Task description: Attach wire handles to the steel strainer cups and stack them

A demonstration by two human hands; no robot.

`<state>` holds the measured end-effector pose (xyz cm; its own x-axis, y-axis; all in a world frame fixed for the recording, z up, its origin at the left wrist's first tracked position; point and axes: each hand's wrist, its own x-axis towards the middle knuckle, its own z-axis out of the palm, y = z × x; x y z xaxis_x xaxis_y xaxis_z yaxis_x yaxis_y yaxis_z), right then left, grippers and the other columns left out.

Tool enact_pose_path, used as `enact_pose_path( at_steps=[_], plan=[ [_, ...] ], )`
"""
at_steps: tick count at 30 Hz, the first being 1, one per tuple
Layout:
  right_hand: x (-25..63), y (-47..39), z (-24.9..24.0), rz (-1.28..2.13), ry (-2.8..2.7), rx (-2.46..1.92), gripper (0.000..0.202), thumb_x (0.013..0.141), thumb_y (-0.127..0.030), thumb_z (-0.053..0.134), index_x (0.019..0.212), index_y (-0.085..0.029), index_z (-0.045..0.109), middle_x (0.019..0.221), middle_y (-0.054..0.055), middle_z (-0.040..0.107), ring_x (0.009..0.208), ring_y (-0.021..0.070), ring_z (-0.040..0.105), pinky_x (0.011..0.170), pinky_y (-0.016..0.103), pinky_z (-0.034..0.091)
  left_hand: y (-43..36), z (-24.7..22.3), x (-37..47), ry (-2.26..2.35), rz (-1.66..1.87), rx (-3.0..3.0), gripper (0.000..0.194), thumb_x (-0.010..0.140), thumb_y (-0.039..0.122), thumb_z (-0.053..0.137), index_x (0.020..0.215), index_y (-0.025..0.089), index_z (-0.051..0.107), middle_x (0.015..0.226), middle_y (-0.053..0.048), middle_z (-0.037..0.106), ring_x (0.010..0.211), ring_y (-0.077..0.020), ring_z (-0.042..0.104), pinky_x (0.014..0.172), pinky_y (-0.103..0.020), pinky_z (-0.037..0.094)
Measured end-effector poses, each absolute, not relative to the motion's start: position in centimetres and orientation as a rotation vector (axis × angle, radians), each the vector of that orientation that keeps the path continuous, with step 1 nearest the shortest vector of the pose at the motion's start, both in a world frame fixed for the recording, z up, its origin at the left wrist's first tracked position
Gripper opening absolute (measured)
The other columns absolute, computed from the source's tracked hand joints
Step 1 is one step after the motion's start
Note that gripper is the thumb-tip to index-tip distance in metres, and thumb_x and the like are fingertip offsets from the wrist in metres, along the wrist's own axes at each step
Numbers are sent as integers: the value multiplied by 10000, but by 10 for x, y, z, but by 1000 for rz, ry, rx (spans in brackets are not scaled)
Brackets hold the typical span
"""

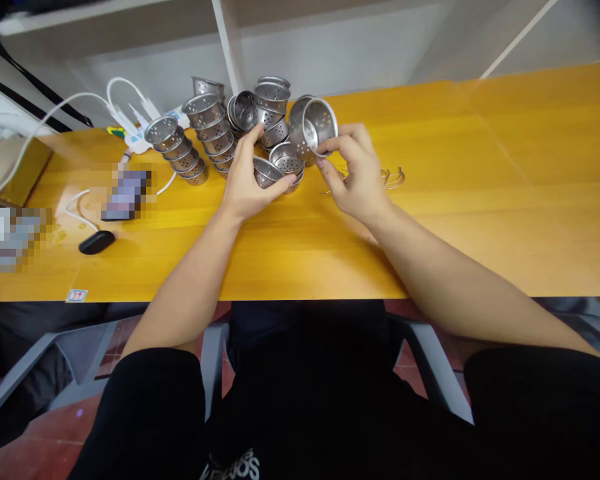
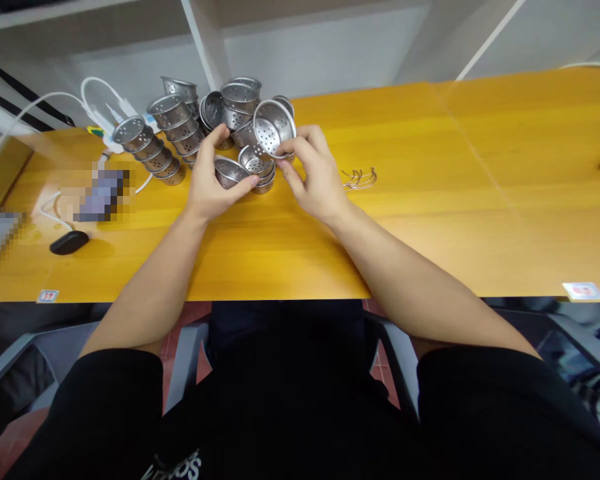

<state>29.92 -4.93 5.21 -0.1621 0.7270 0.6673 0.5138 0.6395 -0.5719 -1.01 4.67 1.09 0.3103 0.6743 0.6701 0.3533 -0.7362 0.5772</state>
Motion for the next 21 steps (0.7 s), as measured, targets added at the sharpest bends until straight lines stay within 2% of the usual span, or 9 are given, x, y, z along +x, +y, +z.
enact_pose_path(
  at_steps=[4,9,14,16,18,21],
  plan=[
    [305,-44,51,240,-1799,-1055,453,1242,-856,627,1480,-548,859,1566,111,832,1596,489,679,1435,823,570,53,7,-16,891,1270,2128,1309,829,1143,967,1815,348,636,1847,-215,767,1823,-533,702,1550,-756,568],
    [306,-36,42,248,-1848,-993,564,1212,-889,665,1483,-439,873,1569,172,794,1610,556,687,1422,932,557,48,10,-8,764,1184,1968,1238,823,1190,920,1687,326,723,1745,-221,847,1693,-526,816,1423,-773,680],
    [304,-35,37,287,-1867,-996,528,1200,-880,729,1463,-450,887,1601,150,790,1648,522,667,1494,864,540,39,6,1,742,1142,1981,1238,816,1120,1003,1693,295,718,1721,-233,871,1650,-501,852,1406,-707,710],
    [304,-35,36,312,-1884,-984,529,1194,-862,748,1464,-432,894,1625,160,777,1656,531,670,1505,877,527,34,5,3,745,1141,1994,1217,825,1071,1041,1704,294,716,1719,-229,876,1631,-487,866,1391,-679,730],
    [305,-34,35,322,-1902,-974,541,1181,-837,778,1493,-411,893,1643,179,769,1669,553,677,1505,905,515,29,6,5,746,1152,2010,1207,812,1050,1066,1698,305,725,1728,-224,874,1611,-474,878,1386,-662,739],
    [303,-34,34,329,-1923,-972,577,1162,-815,819,1590,-431,871,1696,181,763,1730,555,653,1535,884,496,26,9,8,747,1155,2046,1194,807,1075,1049,1671,311,742,1737,-207,869,1622,-464,870,1406,-644,728]
  ],
)
